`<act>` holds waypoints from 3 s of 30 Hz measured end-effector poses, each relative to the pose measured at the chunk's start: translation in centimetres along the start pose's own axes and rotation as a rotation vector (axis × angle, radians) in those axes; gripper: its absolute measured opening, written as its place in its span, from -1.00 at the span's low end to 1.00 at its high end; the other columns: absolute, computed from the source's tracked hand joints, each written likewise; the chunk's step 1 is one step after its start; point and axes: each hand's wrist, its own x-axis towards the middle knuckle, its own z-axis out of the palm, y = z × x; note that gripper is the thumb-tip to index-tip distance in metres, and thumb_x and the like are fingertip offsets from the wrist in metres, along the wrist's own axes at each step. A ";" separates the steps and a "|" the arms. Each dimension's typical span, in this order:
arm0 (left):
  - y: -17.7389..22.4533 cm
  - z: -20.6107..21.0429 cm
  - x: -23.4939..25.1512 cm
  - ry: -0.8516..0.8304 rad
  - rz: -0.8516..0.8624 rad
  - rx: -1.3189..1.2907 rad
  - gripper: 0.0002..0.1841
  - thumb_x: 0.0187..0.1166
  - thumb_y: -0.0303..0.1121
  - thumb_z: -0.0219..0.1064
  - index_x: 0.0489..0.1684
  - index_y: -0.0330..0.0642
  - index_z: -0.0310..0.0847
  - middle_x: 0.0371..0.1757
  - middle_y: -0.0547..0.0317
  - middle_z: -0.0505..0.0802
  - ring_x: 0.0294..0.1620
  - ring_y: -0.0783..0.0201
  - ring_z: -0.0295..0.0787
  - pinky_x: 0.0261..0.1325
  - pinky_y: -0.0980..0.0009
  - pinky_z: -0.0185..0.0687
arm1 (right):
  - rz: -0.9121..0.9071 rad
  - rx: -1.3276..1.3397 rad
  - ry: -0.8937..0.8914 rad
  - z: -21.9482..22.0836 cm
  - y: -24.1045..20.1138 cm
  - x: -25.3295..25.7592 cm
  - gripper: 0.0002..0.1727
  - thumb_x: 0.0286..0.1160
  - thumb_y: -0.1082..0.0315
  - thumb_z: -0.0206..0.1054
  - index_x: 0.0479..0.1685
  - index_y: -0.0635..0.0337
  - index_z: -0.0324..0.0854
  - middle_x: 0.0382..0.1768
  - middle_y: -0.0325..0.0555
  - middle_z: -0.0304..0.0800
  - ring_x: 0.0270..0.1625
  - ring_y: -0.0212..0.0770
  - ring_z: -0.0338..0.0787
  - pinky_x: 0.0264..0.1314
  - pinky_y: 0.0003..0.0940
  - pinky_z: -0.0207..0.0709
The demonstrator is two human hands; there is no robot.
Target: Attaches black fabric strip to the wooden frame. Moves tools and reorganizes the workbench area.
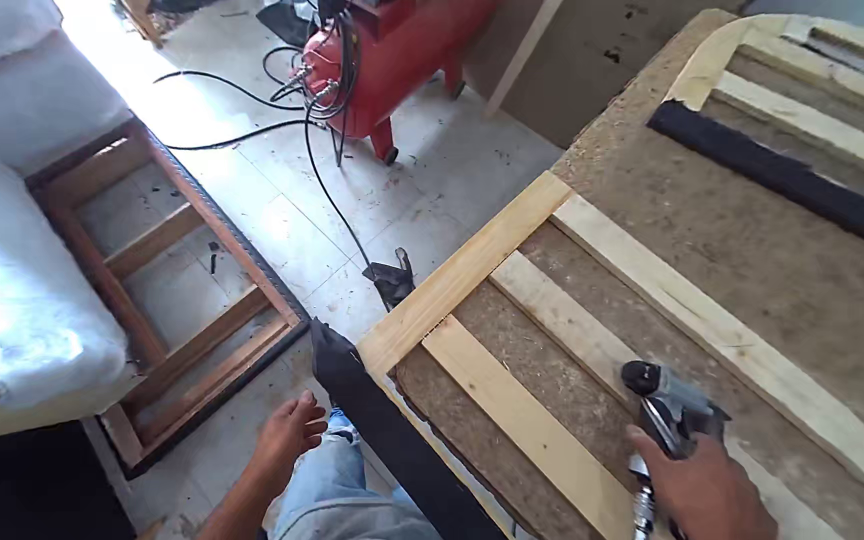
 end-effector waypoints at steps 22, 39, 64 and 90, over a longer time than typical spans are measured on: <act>2.8 -1.9 8.5 -0.163 -0.066 -0.419 -0.82 0.64 -0.55 0.34 0.09 -0.42 0.58 -0.10 -0.21 0.88 -0.14 -0.01 0.93 0.03 0.08 0.88 | -0.807 0.117 -0.236 5.7 -28.0 -9.4 -0.46 0.55 -0.01 0.42 0.26 0.28 0.71 0.24 0.20 0.76 0.36 0.20 0.72 0.43 0.22 0.57; 3.6 -2.2 10.9 -0.167 -0.136 -0.503 -0.75 0.71 -0.37 0.32 0.17 -0.35 0.61 -0.07 -0.19 0.89 -0.17 0.00 0.93 0.00 0.06 0.88 | -0.978 -0.178 -0.627 13.9 -42.2 -10.6 -0.66 0.42 -0.16 0.48 -0.49 -0.15 0.73 -0.54 -0.35 0.75 -0.32 -0.27 0.76 0.01 0.05 0.56; -4.8 1.0 2.7 0.017 0.875 0.078 -0.87 0.63 -0.42 0.40 -0.17 -0.15 0.91 0.09 0.17 0.95 0.20 0.29 0.87 0.36 0.26 0.77 | -1.217 0.167 -0.324 8.7 -31.4 -11.1 -0.78 0.53 0.20 0.38 0.00 -0.14 0.91 -0.06 -0.27 0.80 0.06 -0.23 0.75 0.13 -0.11 0.66; -7.6 1.8 3.5 0.014 1.094 0.303 -0.86 0.65 -0.39 0.39 -0.15 -0.05 0.91 0.06 0.26 0.95 0.08 0.39 0.86 0.22 0.44 0.75 | -0.292 0.100 -0.740 12.5 -32.1 -17.2 -0.58 0.66 0.06 0.35 -0.56 0.11 0.72 -0.65 -0.26 0.76 -0.59 -0.34 0.75 -0.40 -0.33 0.69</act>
